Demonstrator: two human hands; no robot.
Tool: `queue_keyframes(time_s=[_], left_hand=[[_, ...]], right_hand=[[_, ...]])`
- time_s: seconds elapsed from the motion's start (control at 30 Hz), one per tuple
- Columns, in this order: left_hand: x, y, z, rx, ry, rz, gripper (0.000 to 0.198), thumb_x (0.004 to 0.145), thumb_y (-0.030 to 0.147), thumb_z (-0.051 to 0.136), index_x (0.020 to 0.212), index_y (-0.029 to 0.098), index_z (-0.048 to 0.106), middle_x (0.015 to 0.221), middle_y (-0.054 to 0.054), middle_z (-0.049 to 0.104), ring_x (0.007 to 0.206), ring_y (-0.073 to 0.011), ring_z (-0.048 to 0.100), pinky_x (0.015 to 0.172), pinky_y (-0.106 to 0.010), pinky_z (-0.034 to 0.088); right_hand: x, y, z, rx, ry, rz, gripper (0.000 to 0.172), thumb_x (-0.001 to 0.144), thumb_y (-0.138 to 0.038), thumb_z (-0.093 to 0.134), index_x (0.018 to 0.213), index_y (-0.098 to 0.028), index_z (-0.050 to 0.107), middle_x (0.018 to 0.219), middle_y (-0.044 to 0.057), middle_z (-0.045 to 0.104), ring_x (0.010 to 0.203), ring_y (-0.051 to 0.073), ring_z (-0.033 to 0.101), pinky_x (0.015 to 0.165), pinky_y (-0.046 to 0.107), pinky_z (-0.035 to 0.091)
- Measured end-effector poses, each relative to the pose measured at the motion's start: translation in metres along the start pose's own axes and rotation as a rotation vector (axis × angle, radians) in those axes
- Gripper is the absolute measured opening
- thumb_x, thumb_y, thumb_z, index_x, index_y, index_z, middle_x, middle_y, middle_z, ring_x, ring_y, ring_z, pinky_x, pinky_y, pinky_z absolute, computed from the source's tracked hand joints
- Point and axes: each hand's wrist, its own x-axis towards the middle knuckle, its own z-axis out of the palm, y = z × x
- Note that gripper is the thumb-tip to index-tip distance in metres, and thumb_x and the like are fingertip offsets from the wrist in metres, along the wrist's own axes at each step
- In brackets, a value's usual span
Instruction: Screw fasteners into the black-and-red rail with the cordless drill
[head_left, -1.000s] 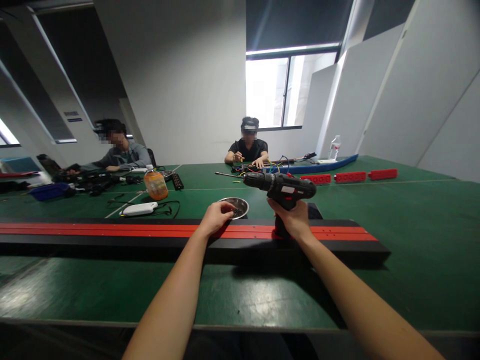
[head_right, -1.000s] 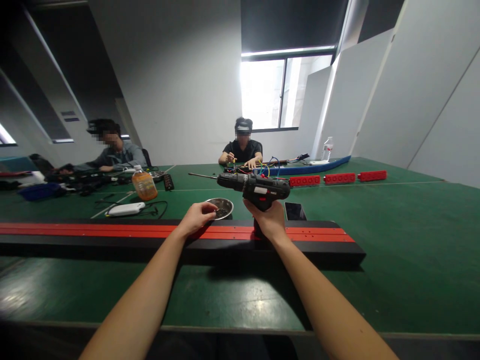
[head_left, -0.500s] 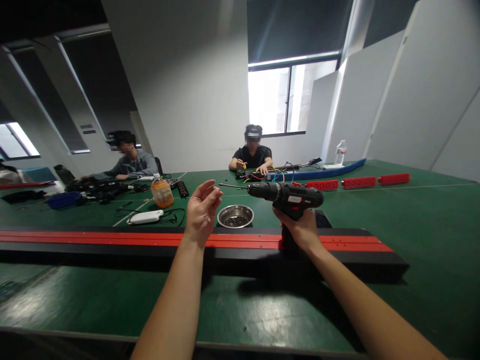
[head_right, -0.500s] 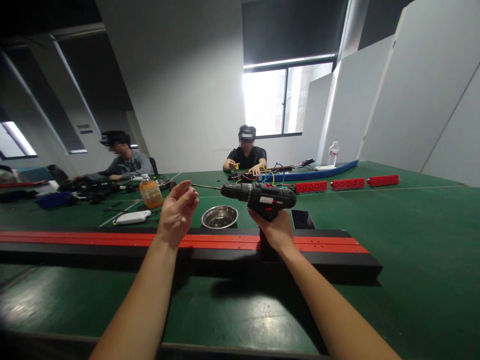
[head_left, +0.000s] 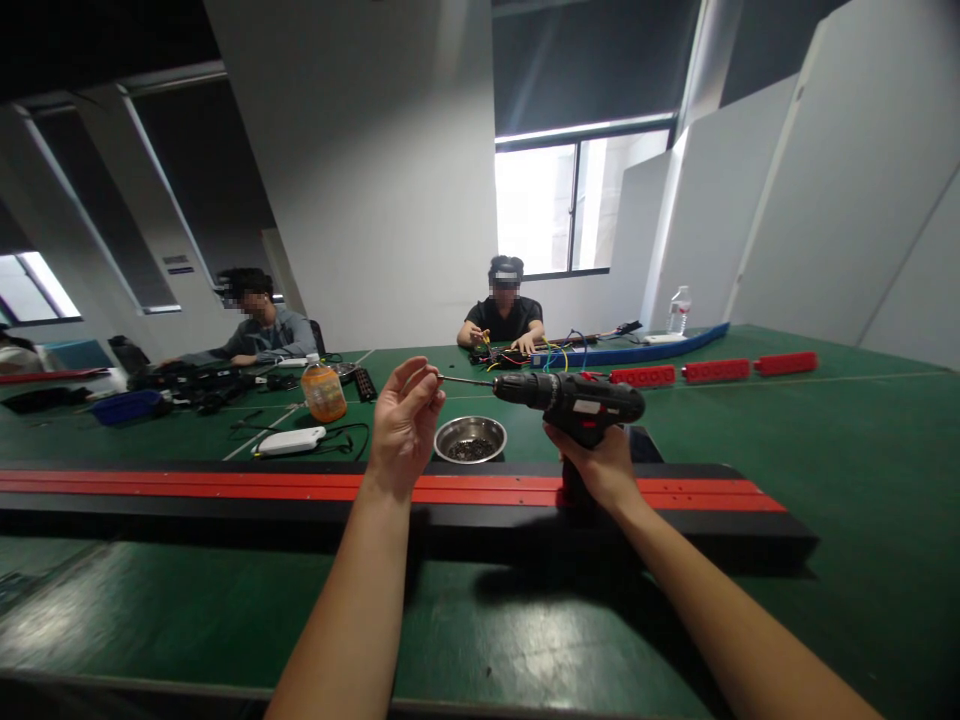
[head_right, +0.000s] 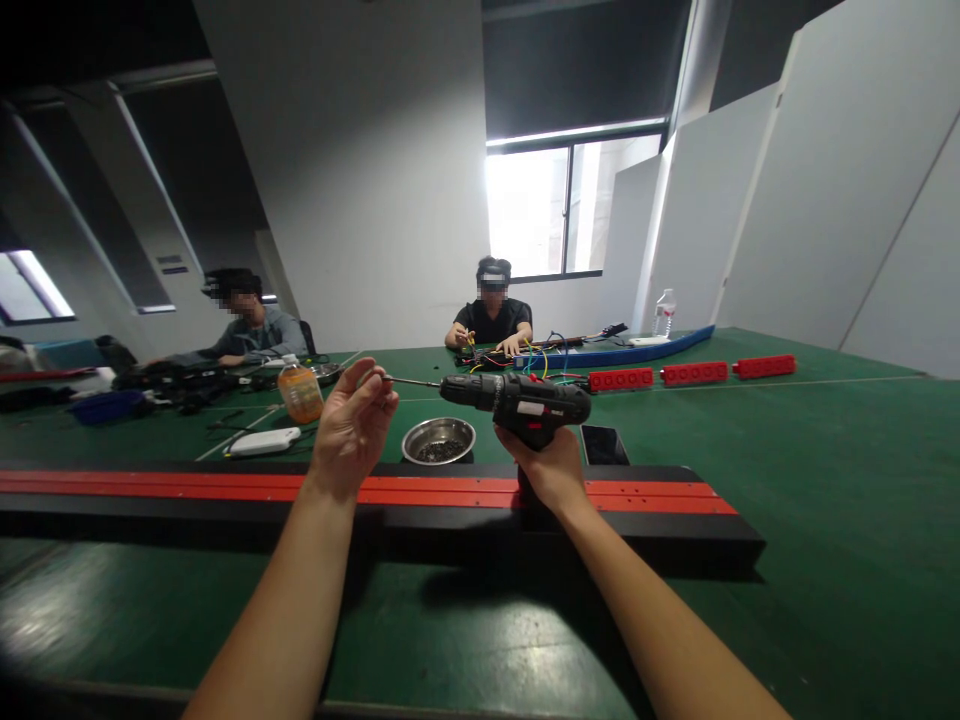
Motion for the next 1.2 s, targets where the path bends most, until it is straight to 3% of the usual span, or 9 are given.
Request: queue_keyframes(time_s=[0.4, 0.63, 0.73, 0.83, 0.93, 1.03, 1.2], left_hand=[[0.000, 0.002, 0.005, 0.110, 0.041, 0.049, 0.029, 0.071, 0.020, 0.086, 0.097, 0.024, 0.073, 0.097, 0.000, 0.071, 0.085, -0.0093, 0.066, 0.070, -0.018, 0.052], [0.000, 0.000, 0.004, 0.143, 0.101, 0.052, 0.024, 0.069, 0.028, 0.087, 0.086, 0.018, 0.073, 0.088, -0.001, 0.072, 0.074, -0.0082, 0.064, 0.067, -0.019, 0.050], [0.003, -0.009, -0.003, 0.176, 0.146, 0.033, 0.029, 0.071, 0.034, 0.086, 0.091, 0.018, 0.072, 0.086, -0.001, 0.071, 0.072, -0.0082, 0.064, 0.065, -0.019, 0.049], [0.006, -0.030, -0.018, 0.449, 0.165, 0.029, 0.027, 0.076, 0.037, 0.080, 0.091, 0.016, 0.072, 0.084, -0.003, 0.072, 0.070, -0.0101, 0.064, 0.064, -0.020, 0.047], [0.003, -0.058, -0.036, 0.852, 0.015, -0.065, 0.014, 0.079, 0.027, 0.074, 0.084, 0.014, 0.073, 0.082, -0.007, 0.074, 0.074, -0.0158, 0.067, 0.070, -0.026, 0.051], [-0.003, -0.079, -0.050, 1.132, -0.176, -0.152, 0.010, 0.082, 0.017, 0.068, 0.089, 0.016, 0.075, 0.092, -0.008, 0.077, 0.086, -0.0196, 0.071, 0.080, -0.029, 0.052], [-0.009, -0.088, -0.060, 1.435, -0.306, -0.161, 0.019, 0.086, 0.017, 0.063, 0.099, 0.020, 0.077, 0.106, -0.008, 0.077, 0.099, -0.0223, 0.070, 0.091, -0.031, 0.050]], right_hand=[[-0.001, 0.000, -0.001, -0.021, 0.000, 0.022, 0.036, 0.069, -0.053, 0.080, 0.074, -0.018, 0.075, 0.068, 0.006, 0.073, 0.062, 0.026, 0.067, 0.061, 0.035, 0.049], [-0.001, -0.002, -0.001, -0.020, -0.005, 0.032, 0.038, 0.069, -0.055, 0.079, 0.074, -0.017, 0.075, 0.067, 0.006, 0.073, 0.060, 0.024, 0.065, 0.059, 0.033, 0.048], [-0.001, 0.000, 0.000, -0.027, 0.013, 0.027, 0.040, 0.069, -0.055, 0.080, 0.076, -0.016, 0.076, 0.067, 0.006, 0.073, 0.062, 0.025, 0.066, 0.060, 0.033, 0.048], [0.000, 0.002, 0.000, -0.043, 0.007, 0.018, 0.041, 0.069, -0.056, 0.079, 0.078, -0.015, 0.076, 0.067, 0.006, 0.073, 0.064, 0.026, 0.067, 0.060, 0.033, 0.048], [-0.001, 0.000, -0.001, -0.042, 0.007, 0.020, 0.043, 0.068, -0.056, 0.079, 0.080, -0.015, 0.077, 0.070, 0.008, 0.074, 0.068, 0.028, 0.070, 0.062, 0.034, 0.050], [-0.003, -0.004, -0.002, -0.065, 0.009, 0.037, 0.043, 0.067, -0.055, 0.080, 0.082, -0.015, 0.077, 0.073, 0.008, 0.076, 0.073, 0.030, 0.071, 0.065, 0.035, 0.052], [-0.004, -0.006, -0.007, -0.067, 0.027, 0.025, 0.046, 0.064, -0.054, 0.081, 0.090, -0.016, 0.078, 0.083, 0.008, 0.078, 0.084, 0.032, 0.073, 0.072, 0.037, 0.055]])
